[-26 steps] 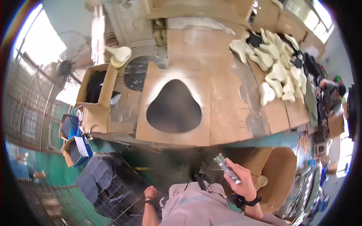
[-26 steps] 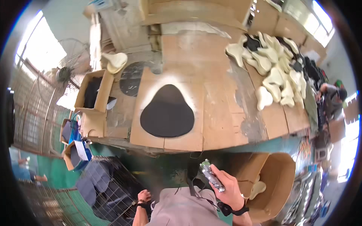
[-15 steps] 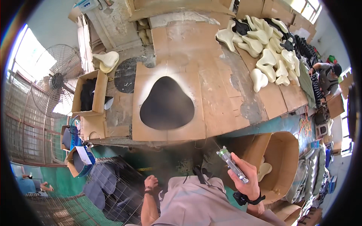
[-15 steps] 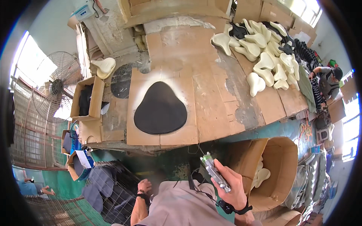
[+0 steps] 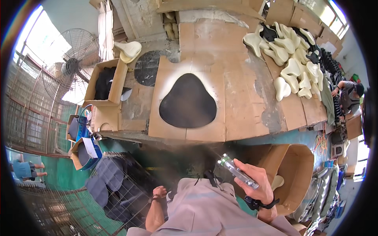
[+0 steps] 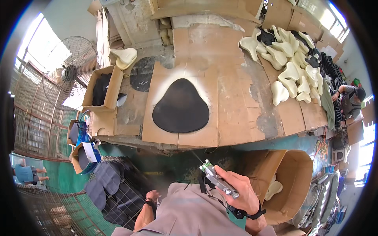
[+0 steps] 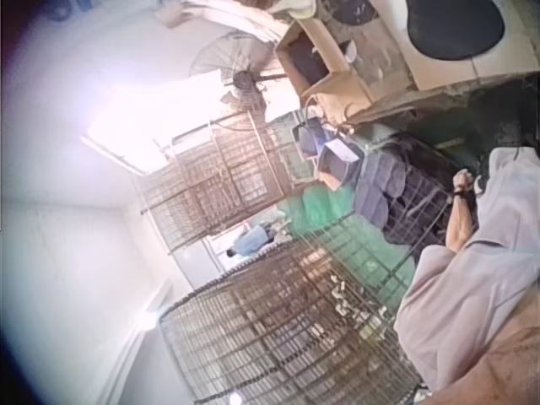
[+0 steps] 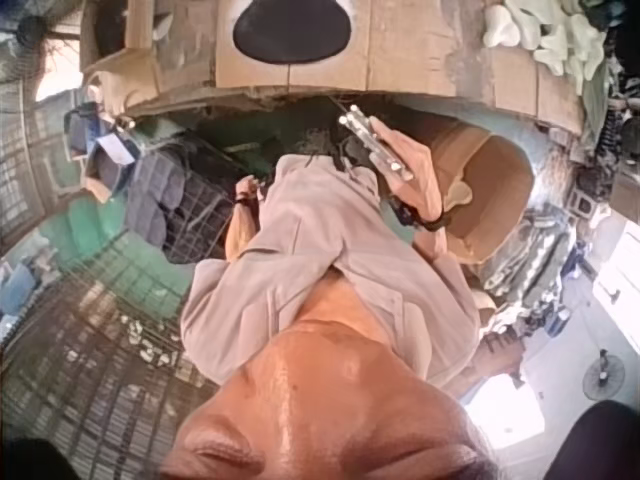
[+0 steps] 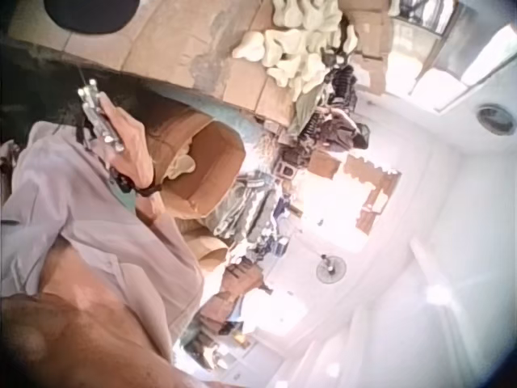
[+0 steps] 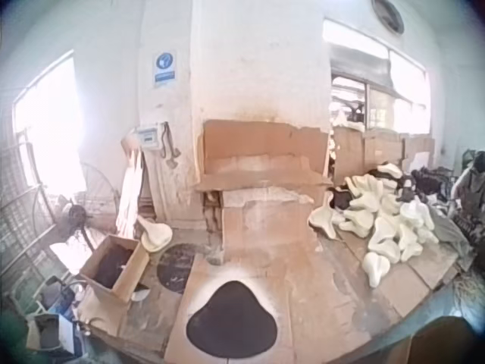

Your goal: The person repeatedly picks up black, heart-shaped parts from a cardboard surface and sprays them with a handheld spray gun. After spraying, the person places the parts onto a metal wire rack. The process is repeated multiple times throughout the video.

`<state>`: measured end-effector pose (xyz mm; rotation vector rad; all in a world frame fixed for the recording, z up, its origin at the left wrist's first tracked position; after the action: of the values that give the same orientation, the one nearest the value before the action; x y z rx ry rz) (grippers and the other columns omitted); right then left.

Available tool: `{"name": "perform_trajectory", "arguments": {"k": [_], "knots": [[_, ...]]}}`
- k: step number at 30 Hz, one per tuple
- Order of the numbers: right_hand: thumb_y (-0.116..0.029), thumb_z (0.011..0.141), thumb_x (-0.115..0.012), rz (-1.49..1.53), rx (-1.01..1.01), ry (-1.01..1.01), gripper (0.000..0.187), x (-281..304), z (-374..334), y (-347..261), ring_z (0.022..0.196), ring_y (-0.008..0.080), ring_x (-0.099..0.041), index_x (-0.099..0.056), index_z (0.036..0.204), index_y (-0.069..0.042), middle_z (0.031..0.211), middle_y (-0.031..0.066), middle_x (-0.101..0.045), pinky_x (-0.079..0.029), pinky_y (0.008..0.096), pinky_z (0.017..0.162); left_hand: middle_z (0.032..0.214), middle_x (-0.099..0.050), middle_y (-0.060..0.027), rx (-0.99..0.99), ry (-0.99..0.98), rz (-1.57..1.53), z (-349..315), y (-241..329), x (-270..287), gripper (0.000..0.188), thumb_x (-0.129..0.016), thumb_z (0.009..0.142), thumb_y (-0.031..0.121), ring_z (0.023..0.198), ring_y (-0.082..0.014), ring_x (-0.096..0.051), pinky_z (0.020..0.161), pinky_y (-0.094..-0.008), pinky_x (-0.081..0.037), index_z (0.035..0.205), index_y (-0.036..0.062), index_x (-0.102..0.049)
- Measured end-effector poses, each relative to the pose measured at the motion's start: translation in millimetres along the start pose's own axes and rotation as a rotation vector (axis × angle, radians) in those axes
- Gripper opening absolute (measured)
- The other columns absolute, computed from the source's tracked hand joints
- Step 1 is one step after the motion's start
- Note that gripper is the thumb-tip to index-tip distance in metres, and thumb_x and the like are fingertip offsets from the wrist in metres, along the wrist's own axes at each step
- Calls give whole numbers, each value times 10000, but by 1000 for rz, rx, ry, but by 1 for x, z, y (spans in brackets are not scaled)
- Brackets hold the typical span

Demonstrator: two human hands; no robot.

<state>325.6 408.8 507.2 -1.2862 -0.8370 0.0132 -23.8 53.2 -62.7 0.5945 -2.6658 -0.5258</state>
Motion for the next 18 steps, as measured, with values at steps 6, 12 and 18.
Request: {"name": "perform_trajectory", "arguments": {"k": [6,12,18], "knots": [[36,731,-732,-18,-66,-51,630,-4,-10,8,804,323,-646,-549,1331,-22,964,169,-670,-519,343,752,822,-674,-84,-21,-15,91,9,-12,-7,157,-549,888,193,771,-271,-646,704,-364,-531,839,102,-667],[27,754,-724,-25,-192,56,581,16,-37,27,795,319,-646,-565,1311,-13,958,174,-671,-515,338,743,743,-618,-59,-106,-140,-114,46,24,-26,243,-572,898,128,578,-170,-590,474,-320,-480,1124,51,-623],[11,771,-700,0,-295,239,523,41,-56,51,752,292,-654,-591,1282,-7,918,174,-676,-507,320,702,662,-500,-9,40,-438,-407,35,72,-50,125,-513,915,170,583,-204,-540,483,-344,-442,809,127,-564]]}}
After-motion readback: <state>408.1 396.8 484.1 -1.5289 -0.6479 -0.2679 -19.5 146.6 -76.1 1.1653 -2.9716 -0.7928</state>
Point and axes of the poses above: each hand's wrist, its own z-axis towards the middle knuckle, its own x-axis out of the back of the hand, y = z × x, the point moved 10 cm from there along z, towards the middle knuckle
